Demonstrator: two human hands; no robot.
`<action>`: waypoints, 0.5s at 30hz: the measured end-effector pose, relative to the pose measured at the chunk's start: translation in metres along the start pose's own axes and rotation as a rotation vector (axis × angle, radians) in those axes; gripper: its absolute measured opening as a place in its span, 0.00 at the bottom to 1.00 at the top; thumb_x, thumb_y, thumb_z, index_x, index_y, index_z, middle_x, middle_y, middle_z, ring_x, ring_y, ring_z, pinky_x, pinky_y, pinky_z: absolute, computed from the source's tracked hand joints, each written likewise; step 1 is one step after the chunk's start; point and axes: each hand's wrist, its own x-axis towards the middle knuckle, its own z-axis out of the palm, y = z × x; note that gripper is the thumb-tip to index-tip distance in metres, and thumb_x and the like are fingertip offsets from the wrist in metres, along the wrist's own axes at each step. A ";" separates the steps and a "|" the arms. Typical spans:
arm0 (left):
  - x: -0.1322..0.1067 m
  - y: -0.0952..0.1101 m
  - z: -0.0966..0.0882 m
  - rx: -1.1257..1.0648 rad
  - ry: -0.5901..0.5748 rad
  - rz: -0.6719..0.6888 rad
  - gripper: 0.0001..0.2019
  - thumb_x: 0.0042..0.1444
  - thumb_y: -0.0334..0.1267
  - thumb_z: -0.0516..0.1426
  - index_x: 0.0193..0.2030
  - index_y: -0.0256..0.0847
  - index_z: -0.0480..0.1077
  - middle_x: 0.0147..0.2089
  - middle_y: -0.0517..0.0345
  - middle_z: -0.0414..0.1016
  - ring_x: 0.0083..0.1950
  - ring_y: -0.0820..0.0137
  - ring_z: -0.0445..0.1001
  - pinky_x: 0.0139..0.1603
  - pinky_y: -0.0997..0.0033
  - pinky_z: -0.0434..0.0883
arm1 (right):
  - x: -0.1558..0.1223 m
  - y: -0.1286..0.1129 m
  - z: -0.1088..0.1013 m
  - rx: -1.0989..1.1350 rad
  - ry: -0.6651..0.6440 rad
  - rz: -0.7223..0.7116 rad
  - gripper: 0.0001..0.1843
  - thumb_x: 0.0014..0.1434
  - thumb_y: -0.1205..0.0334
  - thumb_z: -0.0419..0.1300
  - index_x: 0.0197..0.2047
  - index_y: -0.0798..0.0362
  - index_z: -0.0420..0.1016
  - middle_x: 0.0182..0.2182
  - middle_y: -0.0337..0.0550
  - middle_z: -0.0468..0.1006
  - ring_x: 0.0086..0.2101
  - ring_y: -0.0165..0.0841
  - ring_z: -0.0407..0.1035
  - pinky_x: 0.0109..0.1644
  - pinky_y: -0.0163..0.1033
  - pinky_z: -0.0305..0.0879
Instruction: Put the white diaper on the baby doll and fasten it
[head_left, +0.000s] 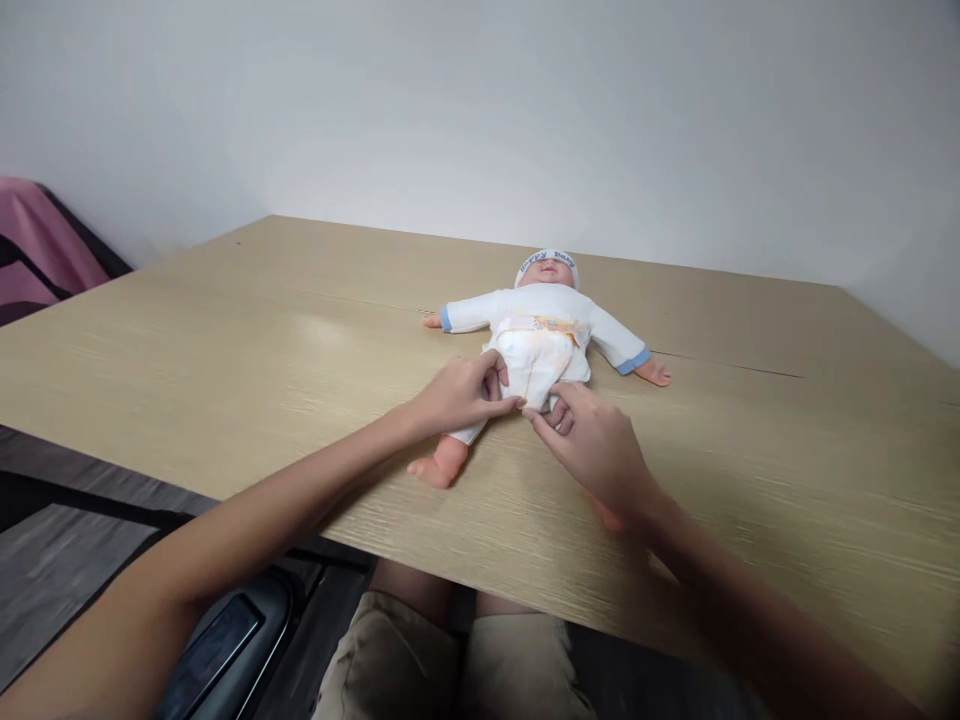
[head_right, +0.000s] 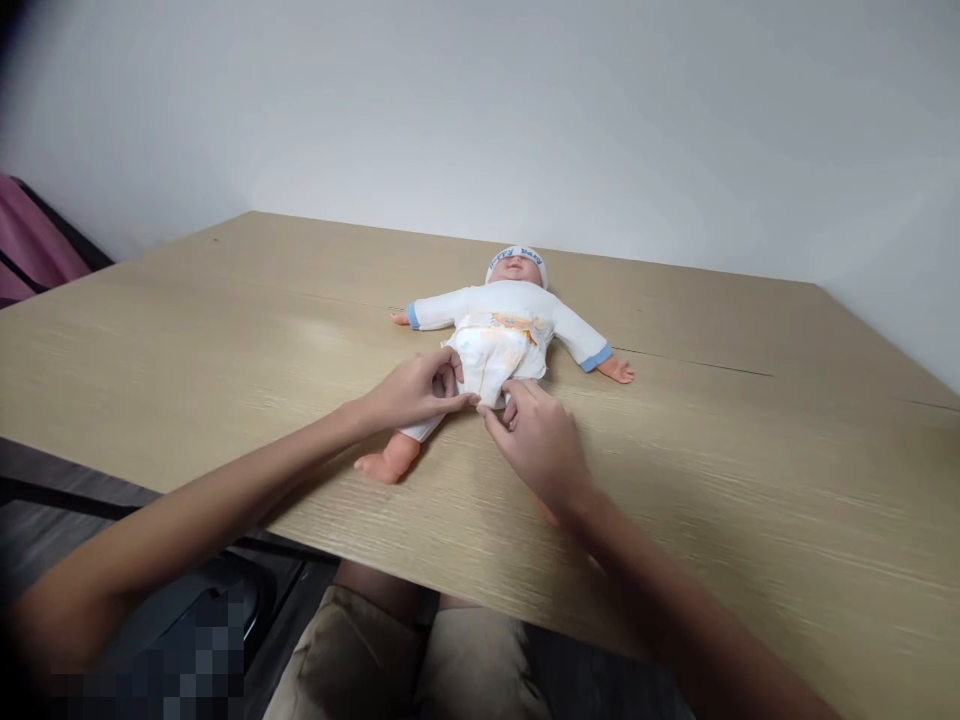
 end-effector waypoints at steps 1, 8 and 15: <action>0.001 0.000 0.000 -0.011 -0.006 -0.003 0.18 0.64 0.53 0.70 0.44 0.45 0.71 0.32 0.62 0.77 0.32 0.66 0.73 0.37 0.64 0.65 | 0.000 0.000 0.002 -0.017 -0.001 -0.012 0.10 0.70 0.52 0.66 0.41 0.49 0.77 0.33 0.42 0.81 0.29 0.36 0.72 0.35 0.41 0.58; -0.005 0.000 0.002 0.021 -0.003 0.035 0.13 0.67 0.52 0.69 0.41 0.45 0.76 0.34 0.58 0.78 0.38 0.63 0.74 0.43 0.60 0.67 | -0.008 -0.002 0.001 -0.002 -0.012 -0.021 0.11 0.73 0.53 0.63 0.40 0.49 0.77 0.41 0.43 0.81 0.27 0.32 0.68 0.36 0.42 0.60; -0.009 0.002 0.008 0.003 0.070 -0.013 0.18 0.64 0.51 0.71 0.39 0.45 0.69 0.34 0.59 0.78 0.37 0.62 0.73 0.42 0.60 0.65 | -0.010 -0.003 0.001 -0.024 -0.006 -0.035 0.10 0.74 0.53 0.62 0.44 0.50 0.78 0.42 0.45 0.80 0.28 0.33 0.68 0.37 0.43 0.63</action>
